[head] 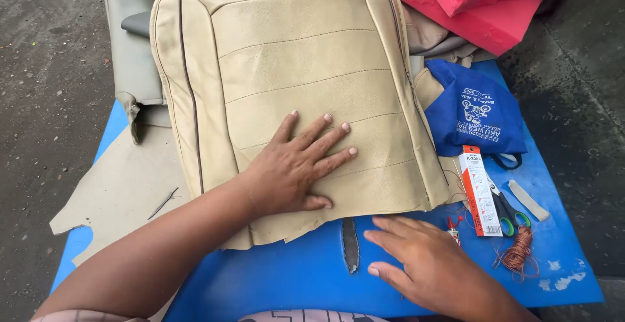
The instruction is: Hand-sewing the edge of a tan leather seat cover using a needle and thread
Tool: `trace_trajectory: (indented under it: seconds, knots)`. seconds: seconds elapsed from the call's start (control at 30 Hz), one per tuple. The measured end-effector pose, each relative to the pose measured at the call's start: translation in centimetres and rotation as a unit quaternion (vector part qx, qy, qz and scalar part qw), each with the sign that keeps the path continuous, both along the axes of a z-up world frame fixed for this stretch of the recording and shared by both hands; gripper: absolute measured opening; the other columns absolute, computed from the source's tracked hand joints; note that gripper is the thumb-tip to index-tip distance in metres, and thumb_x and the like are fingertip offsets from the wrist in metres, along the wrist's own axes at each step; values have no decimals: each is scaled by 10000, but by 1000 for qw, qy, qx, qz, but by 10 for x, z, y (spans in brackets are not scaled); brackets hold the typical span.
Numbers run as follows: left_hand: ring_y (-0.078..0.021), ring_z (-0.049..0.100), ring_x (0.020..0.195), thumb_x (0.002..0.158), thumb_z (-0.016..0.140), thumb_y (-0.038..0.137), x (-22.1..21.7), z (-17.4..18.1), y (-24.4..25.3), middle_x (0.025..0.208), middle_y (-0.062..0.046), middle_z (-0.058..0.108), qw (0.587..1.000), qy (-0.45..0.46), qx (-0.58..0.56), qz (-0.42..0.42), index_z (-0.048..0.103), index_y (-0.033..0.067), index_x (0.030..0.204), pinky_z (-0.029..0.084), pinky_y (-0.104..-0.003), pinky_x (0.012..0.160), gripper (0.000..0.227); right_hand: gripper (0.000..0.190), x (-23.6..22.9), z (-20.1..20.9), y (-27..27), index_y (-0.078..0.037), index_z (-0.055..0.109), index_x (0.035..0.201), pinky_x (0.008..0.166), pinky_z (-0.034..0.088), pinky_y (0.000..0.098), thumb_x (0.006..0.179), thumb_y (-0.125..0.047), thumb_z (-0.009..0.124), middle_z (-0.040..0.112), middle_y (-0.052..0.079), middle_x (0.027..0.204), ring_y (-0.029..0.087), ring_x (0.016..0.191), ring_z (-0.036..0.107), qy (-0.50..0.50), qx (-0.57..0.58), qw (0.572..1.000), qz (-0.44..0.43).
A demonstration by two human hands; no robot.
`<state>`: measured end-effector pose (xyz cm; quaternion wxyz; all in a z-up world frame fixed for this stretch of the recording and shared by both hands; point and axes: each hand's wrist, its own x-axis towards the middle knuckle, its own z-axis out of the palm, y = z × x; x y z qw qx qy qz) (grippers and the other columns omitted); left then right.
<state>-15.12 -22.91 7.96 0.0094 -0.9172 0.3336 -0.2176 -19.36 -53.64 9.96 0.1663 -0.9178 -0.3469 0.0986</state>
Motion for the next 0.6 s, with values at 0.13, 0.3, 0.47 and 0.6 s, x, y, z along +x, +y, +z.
trace_trajectory:
  seconds: [0.13,0.3,0.47,0.6]
  knots:
    - [-379,311,1552,968,410,761,-12,-19,-1,1695,-119,297,997,-43,11,-57,331,258,1626,139,-682,1210,832,177,1,41,-5,-74,749,928,780,636,279,933,-196,621,787,68,898,173,845,777,-97,301,948,33]
    - [-348,279,1548,916,450,780,-16,-19,-2,1697,-87,274,999,-24,23,-24,336,338,1604,214,-659,1194,826,799,84,-47,20,-151,323,1592,1161,337,686,981,-627,520,253,281,1658,522,1517,308,-339,107,935,0]
    - [-314,231,1562,842,440,838,-26,-16,1,1705,-69,238,999,33,19,-19,344,373,1579,208,-630,1213,878,889,91,-61,17,-134,212,1640,1093,339,733,970,-625,530,217,283,1651,518,1464,341,-309,44,950,-14]
    - [-335,196,1553,597,700,910,-70,-6,2,1708,-78,204,996,85,5,6,363,359,1565,187,-662,1193,1163,1088,92,-62,-12,-170,298,1618,1170,278,653,756,-692,708,242,233,1672,462,1507,301,-305,84,947,54]
